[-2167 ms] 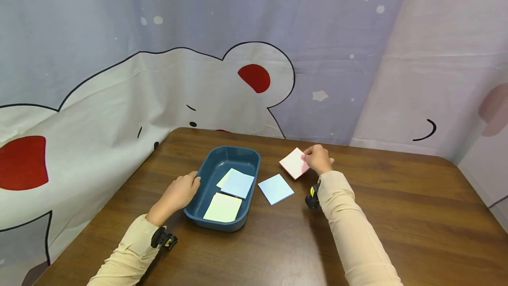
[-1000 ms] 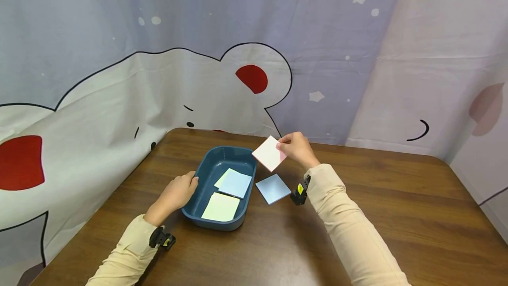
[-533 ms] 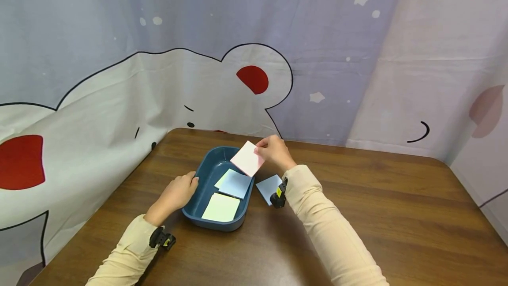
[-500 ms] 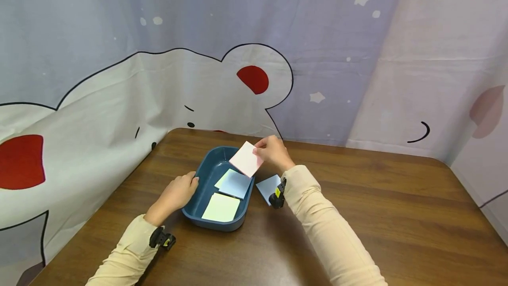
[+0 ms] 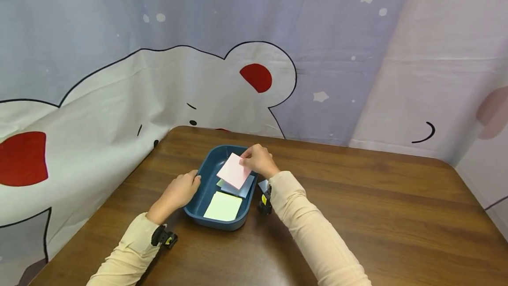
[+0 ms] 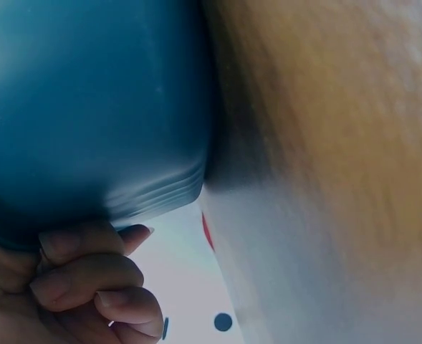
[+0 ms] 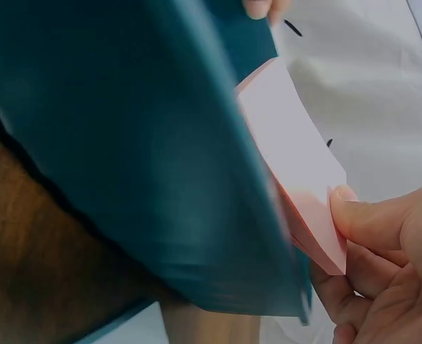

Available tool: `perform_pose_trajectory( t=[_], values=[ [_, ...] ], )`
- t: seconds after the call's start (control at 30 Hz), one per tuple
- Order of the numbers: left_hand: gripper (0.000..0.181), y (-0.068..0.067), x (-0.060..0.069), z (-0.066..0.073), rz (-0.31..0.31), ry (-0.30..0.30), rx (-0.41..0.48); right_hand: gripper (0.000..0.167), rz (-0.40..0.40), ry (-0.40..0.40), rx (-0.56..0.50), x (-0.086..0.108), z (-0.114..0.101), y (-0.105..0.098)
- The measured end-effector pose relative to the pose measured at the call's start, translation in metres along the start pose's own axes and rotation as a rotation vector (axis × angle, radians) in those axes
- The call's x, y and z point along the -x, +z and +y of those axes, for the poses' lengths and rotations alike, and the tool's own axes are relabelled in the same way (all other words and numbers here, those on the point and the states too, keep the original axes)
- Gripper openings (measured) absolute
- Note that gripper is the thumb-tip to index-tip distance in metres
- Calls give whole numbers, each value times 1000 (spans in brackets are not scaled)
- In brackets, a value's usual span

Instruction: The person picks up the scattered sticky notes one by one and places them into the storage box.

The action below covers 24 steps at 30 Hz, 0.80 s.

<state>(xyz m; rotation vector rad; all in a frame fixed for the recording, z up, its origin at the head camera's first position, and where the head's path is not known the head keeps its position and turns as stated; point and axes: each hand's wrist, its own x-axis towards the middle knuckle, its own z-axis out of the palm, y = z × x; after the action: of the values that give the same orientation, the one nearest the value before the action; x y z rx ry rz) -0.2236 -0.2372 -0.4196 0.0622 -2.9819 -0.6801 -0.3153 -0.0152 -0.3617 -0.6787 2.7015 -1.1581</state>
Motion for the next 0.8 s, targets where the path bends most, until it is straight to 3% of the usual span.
perform_pose_trajectory(
  t=[0.4,0.8],
  values=[
    [42,0,-1,-1,3,-2,-3,15,-37,-33,43,-2,1,13],
    [44,0,1,0,-11,-10,14,9,-31,-128,240,-3,1,31]
  ],
)
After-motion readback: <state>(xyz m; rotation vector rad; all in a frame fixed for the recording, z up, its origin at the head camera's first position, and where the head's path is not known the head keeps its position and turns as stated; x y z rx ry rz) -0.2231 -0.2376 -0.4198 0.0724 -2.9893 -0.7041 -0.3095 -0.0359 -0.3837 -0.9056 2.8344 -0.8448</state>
